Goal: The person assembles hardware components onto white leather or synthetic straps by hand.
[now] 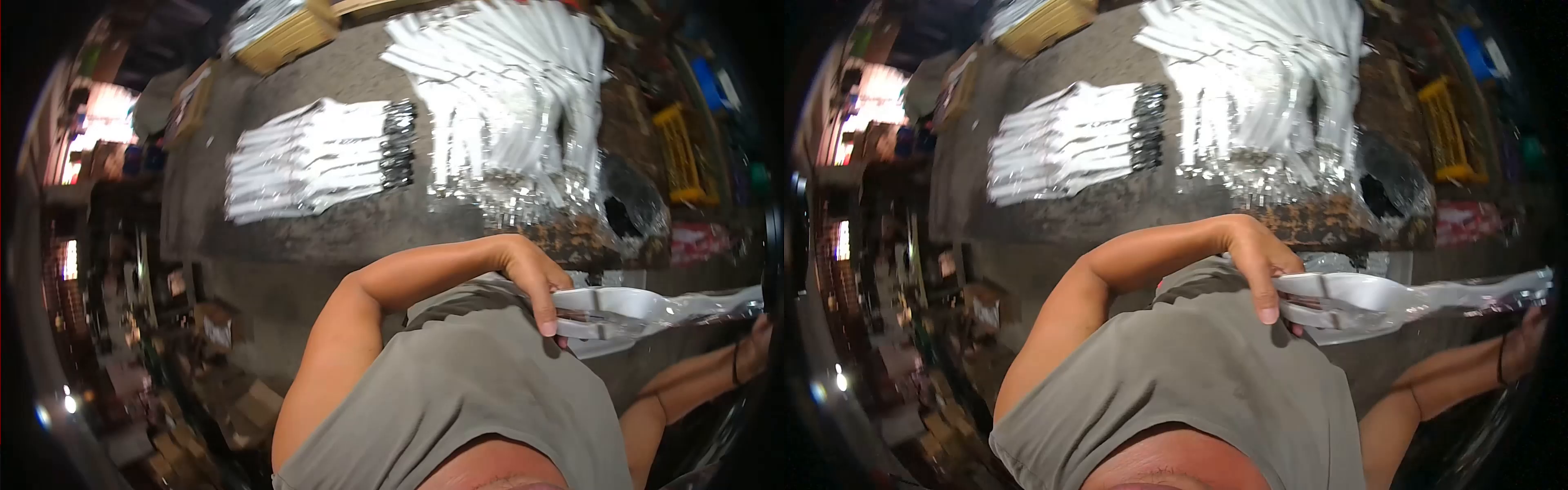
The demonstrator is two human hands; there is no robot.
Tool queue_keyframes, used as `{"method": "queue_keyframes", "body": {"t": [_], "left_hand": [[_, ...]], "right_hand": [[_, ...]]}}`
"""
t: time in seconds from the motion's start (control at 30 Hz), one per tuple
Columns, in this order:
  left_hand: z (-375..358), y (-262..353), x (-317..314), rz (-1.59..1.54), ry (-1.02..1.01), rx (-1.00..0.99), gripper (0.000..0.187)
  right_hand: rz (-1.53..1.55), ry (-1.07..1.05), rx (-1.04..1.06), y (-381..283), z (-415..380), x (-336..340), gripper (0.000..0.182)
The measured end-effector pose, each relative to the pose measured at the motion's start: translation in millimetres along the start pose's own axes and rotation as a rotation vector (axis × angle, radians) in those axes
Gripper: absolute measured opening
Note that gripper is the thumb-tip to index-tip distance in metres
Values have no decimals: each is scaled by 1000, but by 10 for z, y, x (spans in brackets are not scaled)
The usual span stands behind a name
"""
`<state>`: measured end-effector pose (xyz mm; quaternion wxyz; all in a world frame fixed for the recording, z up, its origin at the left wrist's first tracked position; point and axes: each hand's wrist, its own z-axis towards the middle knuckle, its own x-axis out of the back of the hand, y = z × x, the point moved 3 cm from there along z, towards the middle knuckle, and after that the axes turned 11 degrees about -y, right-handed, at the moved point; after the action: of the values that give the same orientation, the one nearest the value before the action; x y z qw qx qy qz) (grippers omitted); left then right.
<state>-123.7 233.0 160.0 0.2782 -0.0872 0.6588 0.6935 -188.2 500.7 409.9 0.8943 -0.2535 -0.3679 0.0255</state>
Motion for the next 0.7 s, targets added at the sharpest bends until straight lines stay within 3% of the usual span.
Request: {"method": "queue_keyframes", "body": {"t": [0.03, 0.07, 0.1, 0.17, 0.3, 0.47, 0.6, 0.7], "left_hand": [[-44, -39, -8, 2, 54, -9, 64], [-86, -67, -16, 40, 107, -34, 56], [-153, -110, -22, 56, 160, 4, 54], [-286, -201, -35, 82, 249, 86, 49], [-611, -525, -67, 55, 443, 84, 45], [-1099, -984, -77, 155, 561, 236, 40], [-1638, -1213, -327, 236, 661, 166, 38], [-2161, -1352, -593, 274, 786, 173, 37]], "right_hand": [[332, 61, 337, 438, 120, -58, 23], [203, 117, 371, 510, 265, -102, 24], [596, 7, 273, 523, 349, -200, 24], [684, -29, 328, 476, 481, -306, 24], [731, -104, 381, 228, 581, -500, 21], [746, -163, 406, -385, 300, -516, 21], [728, -159, 465, -749, 185, -596, 21], [607, -178, 333, -1146, -172, -600, 21]]}}
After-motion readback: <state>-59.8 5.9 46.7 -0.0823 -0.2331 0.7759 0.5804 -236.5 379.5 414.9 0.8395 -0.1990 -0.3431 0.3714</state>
